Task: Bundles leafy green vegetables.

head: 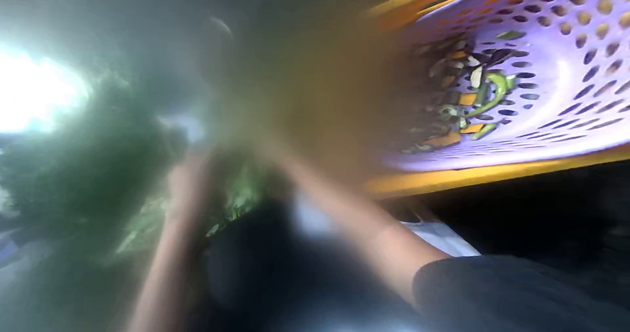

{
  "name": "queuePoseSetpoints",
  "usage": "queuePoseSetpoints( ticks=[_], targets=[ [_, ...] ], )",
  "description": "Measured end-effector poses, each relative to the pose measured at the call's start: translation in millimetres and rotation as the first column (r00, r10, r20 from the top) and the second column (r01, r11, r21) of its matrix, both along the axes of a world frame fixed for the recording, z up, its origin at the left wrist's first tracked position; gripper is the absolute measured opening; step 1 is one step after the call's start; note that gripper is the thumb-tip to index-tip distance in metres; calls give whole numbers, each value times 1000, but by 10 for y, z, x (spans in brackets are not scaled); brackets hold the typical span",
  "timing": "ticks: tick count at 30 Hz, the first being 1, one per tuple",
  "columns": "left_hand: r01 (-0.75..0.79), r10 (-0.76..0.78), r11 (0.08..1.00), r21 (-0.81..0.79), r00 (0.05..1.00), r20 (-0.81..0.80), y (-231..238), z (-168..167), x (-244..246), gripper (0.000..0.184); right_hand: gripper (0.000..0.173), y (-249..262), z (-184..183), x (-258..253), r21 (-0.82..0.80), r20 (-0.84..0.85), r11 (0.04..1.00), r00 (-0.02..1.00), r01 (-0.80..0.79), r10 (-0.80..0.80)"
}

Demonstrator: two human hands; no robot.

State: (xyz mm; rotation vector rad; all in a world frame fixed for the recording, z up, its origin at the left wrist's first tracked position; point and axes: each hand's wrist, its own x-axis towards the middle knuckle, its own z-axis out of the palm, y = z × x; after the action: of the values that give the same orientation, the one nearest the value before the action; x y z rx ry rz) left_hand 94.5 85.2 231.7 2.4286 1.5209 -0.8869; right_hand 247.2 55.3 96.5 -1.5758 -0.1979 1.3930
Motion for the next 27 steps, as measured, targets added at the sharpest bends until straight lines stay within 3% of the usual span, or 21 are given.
queuePoseSetpoints(
  ticks=[3,5,8,10,12,16,18,20,22,24,26,27],
  targets=[
    [-45,43,999,19,995,87,28,39,10,68,46,46,-24,186,-18,-89,980,976,199,-200],
    [-130,135,991,-36,961,241,58,45,-9,71,45,20,-52,304,-17,-33,953,952,303,-304],
    [-280,432,891,-356,764,479,78,-3,-136,78,53,-128,75,483,-3,-18,882,882,470,-470],
    [-241,552,811,-533,618,560,89,-124,-297,73,56,-207,294,519,-53,-146,860,849,507,-509],
    [-210,615,759,-616,544,571,97,-253,-454,67,47,-280,360,454,-54,-242,918,887,392,-393],
    [-226,709,659,-717,507,491,93,-416,-620,41,30,-446,639,267,143,-411,983,911,115,-47],
    [-257,764,589,-766,485,425,39,-491,-688,32,35,-424,438,151,221,-478,974,876,59,55],
    [-259,824,518,-815,405,396,-4,-575,-809,33,56,-345,34,58,256,-497,967,856,-10,141],
    [-356,861,494,-794,326,390,-44,-599,-888,41,59,-299,91,83,129,-468,988,873,-83,135],
    [-453,875,484,-749,233,424,-100,-585,-910,41,41,-277,189,122,31,-351,991,927,-133,135],
    [-483,879,449,-752,89,468,-165,-575,-967,41,24,-274,-69,124,37,-304,998,951,-47,56],
    [-488,880,427,-761,34,473,-179,-570,-1010,42,27,-306,-132,177,39,-305,999,952,-31,42]
  ],
)
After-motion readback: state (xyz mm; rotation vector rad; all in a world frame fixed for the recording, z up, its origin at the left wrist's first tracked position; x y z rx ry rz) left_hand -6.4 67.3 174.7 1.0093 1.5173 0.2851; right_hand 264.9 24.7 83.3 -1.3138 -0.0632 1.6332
